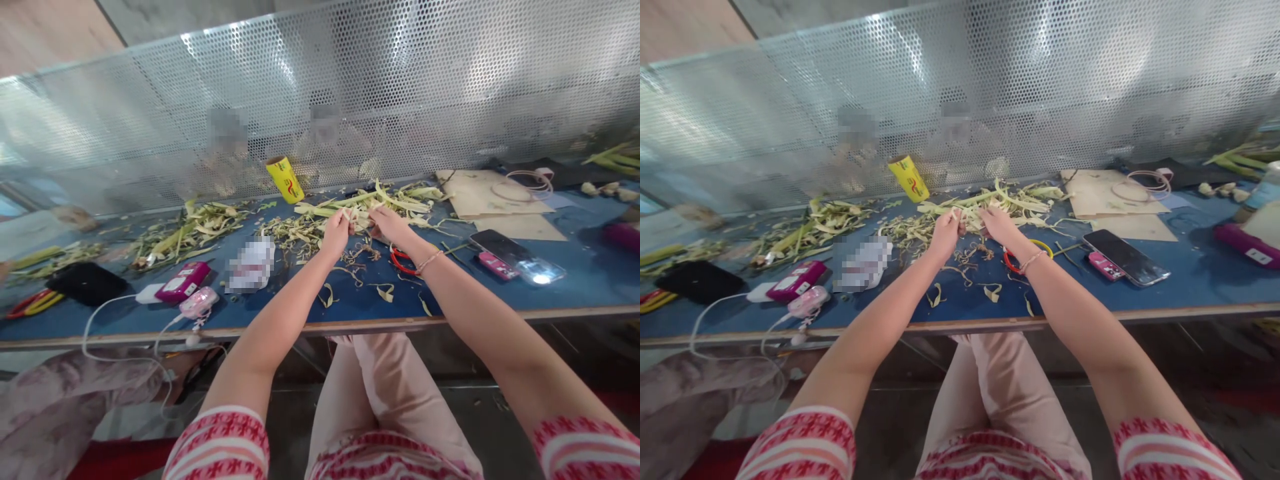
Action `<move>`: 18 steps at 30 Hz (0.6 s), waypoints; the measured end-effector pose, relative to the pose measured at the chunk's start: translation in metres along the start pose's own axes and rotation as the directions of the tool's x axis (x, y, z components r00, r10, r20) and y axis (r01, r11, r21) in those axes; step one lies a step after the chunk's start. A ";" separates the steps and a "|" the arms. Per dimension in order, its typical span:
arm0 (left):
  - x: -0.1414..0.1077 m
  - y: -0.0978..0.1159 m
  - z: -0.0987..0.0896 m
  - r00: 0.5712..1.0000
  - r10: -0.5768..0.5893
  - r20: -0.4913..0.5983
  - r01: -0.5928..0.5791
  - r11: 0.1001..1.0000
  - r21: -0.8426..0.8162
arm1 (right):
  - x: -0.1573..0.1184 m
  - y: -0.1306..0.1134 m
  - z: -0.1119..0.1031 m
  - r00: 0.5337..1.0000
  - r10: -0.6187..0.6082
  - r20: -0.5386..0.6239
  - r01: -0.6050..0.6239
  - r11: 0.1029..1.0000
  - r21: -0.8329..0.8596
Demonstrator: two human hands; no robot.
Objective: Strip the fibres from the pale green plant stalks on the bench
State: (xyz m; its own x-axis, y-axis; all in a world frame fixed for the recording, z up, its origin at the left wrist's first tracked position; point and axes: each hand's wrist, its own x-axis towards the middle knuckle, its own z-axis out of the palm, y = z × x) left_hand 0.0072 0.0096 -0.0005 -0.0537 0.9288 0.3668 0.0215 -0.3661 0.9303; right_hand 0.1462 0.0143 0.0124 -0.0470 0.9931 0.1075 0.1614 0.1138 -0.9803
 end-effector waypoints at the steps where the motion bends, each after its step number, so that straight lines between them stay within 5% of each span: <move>1: -0.001 0.000 -0.001 0.999 0.035 0.007 -0.035 0.999 0.019 | -0.001 -0.001 0.002 0.998 0.046 0.039 -0.048 0.997 0.062; 7: -0.008 0.005 0.001 0.982 0.152 0.115 -0.170 0.972 0.163 | -0.008 -0.002 0.013 0.993 0.099 0.059 -0.113 0.939 0.324; 18: -0.013 0.008 0.006 0.990 0.113 0.087 -0.122 0.986 0.110 | -0.011 0.001 0.022 0.997 -0.068 -0.026 0.073 0.940 0.333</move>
State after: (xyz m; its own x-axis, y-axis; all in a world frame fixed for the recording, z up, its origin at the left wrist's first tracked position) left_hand 0.0139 -0.0052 0.0024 0.0359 0.8831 0.4678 0.1372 -0.4681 0.8730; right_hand 0.1254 0.0033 0.0070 -0.0318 0.9835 0.1779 -0.1796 0.1695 -0.9690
